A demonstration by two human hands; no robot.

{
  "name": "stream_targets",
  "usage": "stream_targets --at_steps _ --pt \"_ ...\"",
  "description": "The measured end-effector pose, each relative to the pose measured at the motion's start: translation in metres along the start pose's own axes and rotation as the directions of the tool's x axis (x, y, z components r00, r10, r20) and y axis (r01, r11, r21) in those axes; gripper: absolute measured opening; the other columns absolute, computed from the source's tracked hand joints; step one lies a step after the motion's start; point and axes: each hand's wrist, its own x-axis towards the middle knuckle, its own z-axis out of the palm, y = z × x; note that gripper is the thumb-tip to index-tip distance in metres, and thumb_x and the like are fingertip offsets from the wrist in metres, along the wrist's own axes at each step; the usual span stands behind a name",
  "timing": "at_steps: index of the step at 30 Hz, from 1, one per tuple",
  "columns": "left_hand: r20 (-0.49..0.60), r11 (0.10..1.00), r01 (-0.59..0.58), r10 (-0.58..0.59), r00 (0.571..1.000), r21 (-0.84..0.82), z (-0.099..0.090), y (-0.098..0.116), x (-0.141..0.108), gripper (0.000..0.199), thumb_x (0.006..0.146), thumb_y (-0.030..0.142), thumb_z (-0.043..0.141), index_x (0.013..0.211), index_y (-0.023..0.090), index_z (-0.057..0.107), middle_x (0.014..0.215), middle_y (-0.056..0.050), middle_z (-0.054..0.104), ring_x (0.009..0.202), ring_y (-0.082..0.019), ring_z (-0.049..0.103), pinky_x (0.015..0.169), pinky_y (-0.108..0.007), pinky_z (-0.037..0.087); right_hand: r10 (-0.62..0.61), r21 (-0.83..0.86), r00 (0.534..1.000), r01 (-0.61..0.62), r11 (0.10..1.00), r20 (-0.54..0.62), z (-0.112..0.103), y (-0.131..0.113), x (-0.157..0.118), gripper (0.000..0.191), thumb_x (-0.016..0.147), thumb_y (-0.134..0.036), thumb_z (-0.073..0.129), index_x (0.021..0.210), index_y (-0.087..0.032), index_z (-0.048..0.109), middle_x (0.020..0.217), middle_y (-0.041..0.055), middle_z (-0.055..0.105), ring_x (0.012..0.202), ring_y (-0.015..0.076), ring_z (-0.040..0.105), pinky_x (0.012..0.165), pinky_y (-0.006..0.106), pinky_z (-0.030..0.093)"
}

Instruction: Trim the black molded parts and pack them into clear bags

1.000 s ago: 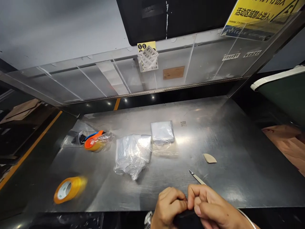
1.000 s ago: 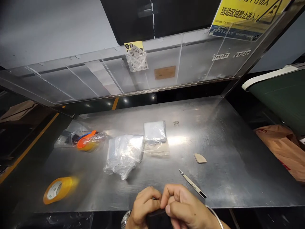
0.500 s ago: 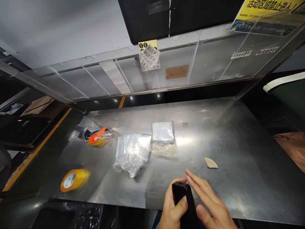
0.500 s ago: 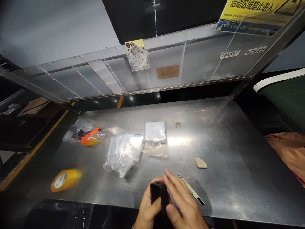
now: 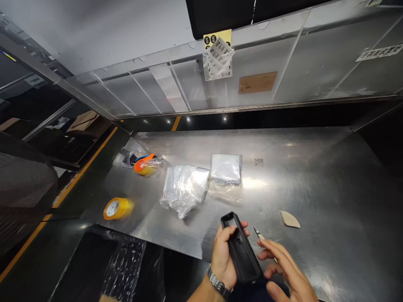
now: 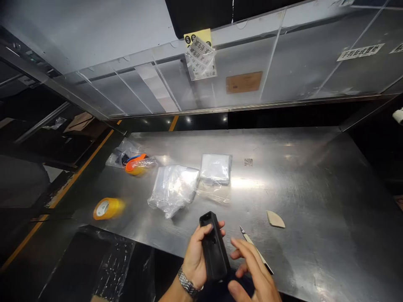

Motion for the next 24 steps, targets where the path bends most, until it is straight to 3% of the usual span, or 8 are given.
stream_targets --at_steps 3,6,10,12,16,18,20,24 --pt "0.095 0.997 0.030 -0.024 0.995 -0.066 0.004 -0.005 -0.004 0.045 0.083 0.046 0.048 0.100 0.006 0.058 0.077 -0.009 0.064 0.065 -0.016 0.060 0.063 -0.028 0.045 0.183 -0.020 0.973 -0.182 0.983 0.138 0.012 0.000 0.013 0.052 0.087 -0.046 0.044 0.131 -0.018 0.041 0.100 0.0095 0.063 0.085 0.0179 0.062 0.076 0.027 0.052" --pt "0.027 0.990 -0.098 0.101 0.995 -0.099 0.003 -0.012 -0.003 0.041 0.084 0.048 0.049 0.100 0.010 0.056 0.083 -0.009 0.063 0.070 -0.015 0.059 0.069 -0.027 0.045 0.338 0.000 0.902 -0.351 0.937 0.268 0.018 -0.003 0.021 0.049 0.092 -0.049 0.026 0.121 -0.014 0.045 0.058 -0.0005 0.057 0.053 0.0133 0.057 0.054 0.024 0.047" --pt "0.042 0.991 -0.068 0.073 0.996 -0.112 -0.004 -0.017 0.000 0.031 0.082 0.046 0.054 0.094 0.017 0.054 0.081 -0.004 0.060 0.073 -0.014 0.058 0.074 -0.028 0.044 0.408 0.057 0.863 -0.443 0.895 0.298 0.019 -0.004 0.023 0.049 0.090 -0.056 0.024 0.082 -0.016 0.051 0.054 -0.0017 0.054 0.041 0.0073 0.048 0.042 0.019 0.035" --pt "0.097 0.991 -0.107 0.115 0.989 -0.086 -0.009 -0.018 0.002 0.031 0.078 0.041 0.061 0.102 0.022 0.052 0.077 -0.001 0.059 0.073 -0.014 0.057 0.076 -0.029 0.043 0.450 0.119 0.835 -0.506 0.854 0.317 0.019 -0.004 0.024 0.052 0.088 -0.061 0.025 0.075 -0.016 0.047 0.050 -0.0022 0.053 0.038 0.0050 0.044 0.039 0.016 0.031" --pt "0.189 0.961 -0.273 0.262 0.946 0.037 -0.021 -0.018 0.009 0.056 0.070 0.031 0.072 0.118 0.029 0.045 0.085 0.002 0.058 0.083 -0.013 0.056 0.082 -0.026 0.040 0.512 0.292 0.731 -0.663 0.690 0.450 0.021 0.000 0.026 0.060 0.081 -0.069 0.029 0.095 -0.014 0.047 0.045 -0.0042 0.050 0.031 0.0034 0.033 0.032 0.013 0.019" --pt "0.197 0.937 -0.339 0.318 0.927 0.086 -0.025 -0.018 0.011 0.055 0.070 0.032 0.072 0.119 0.029 0.047 0.088 0.002 0.058 0.085 -0.012 0.056 0.083 -0.025 0.040 0.514 0.333 0.699 -0.701 0.631 0.497 0.023 0.002 0.025 0.063 0.080 -0.070 0.032 0.106 -0.013 0.045 0.043 -0.0068 0.045 0.030 0.0027 0.027 0.031 0.013 0.016" --pt "0.195 0.936 -0.336 0.311 0.930 0.106 -0.027 -0.018 0.012 0.051 0.077 0.036 0.065 0.123 0.028 0.044 0.090 0.000 0.060 0.083 -0.013 0.058 0.083 -0.028 0.041 0.513 0.335 0.717 -0.685 0.647 0.472 0.025 0.003 0.022 0.061 0.081 -0.068 0.033 0.107 -0.014 0.045 0.044 -0.0082 0.040 0.032 0.0030 0.026 0.032 0.014 0.018" --pt "0.287 0.979 -0.202 0.202 0.936 -0.030 -0.026 -0.014 0.013 0.054 0.087 0.035 0.049 0.136 0.024 0.028 0.111 -0.012 0.061 0.094 -0.023 0.062 0.085 -0.040 0.045 0.433 0.200 0.882 -0.465 0.862 0.185 0.025 0.005 0.015 0.049 0.084 -0.060 0.038 0.104 -0.016 0.050 0.058 -0.0027 0.049 0.050 0.0094 0.045 0.048 0.020 0.039"
